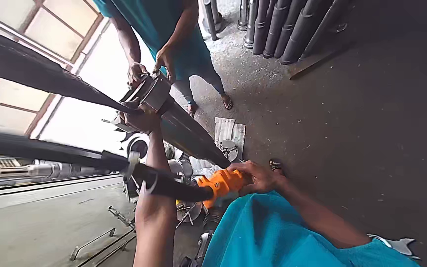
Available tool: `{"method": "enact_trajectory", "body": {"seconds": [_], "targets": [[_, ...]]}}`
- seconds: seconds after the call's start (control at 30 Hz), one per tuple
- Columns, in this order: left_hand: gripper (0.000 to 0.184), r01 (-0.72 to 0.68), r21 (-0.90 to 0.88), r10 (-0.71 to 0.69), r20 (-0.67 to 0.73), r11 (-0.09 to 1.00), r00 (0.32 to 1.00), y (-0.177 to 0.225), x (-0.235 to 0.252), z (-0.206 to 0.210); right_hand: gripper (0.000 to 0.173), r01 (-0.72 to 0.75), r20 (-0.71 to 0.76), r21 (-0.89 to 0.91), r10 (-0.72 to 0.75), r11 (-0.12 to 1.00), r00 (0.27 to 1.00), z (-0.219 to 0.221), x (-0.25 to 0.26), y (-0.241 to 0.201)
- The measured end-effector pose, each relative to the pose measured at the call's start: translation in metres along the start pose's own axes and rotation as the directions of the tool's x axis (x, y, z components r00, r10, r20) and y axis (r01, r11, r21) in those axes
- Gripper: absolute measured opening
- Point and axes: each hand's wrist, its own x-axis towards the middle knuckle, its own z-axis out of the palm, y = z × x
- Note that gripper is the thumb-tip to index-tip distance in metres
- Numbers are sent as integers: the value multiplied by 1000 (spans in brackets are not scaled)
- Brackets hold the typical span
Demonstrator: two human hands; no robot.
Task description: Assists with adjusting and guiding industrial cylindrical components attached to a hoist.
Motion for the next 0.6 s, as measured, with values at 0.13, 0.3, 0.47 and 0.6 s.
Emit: {"method": "enact_trajectory", "body": {"seconds": [0.13, 0.3, 0.47, 0.6], "targets": [[27, 20, -42, -19, 39, 999, 999, 9, -1, 0, 55, 3, -95, 42, 1, 999, 995, -2, 5, 17], [33, 124, 8, -125, 83, 992, 989, 19, 1, -2, 47, -43, -90, 364, 80, 931, 993, -7, 5, 7], [38, 132, 101, -144, 115, 986, 983, 13, 10, 0, 27, -87, -130, 778, 295, 622, 947, 14, 17, -75], [28, -157, -17, 155, -74, 988, 985, 96, -2, -61, 40, 95, -107, 835, -9, 543, 994, 11, 21, -107]]}}
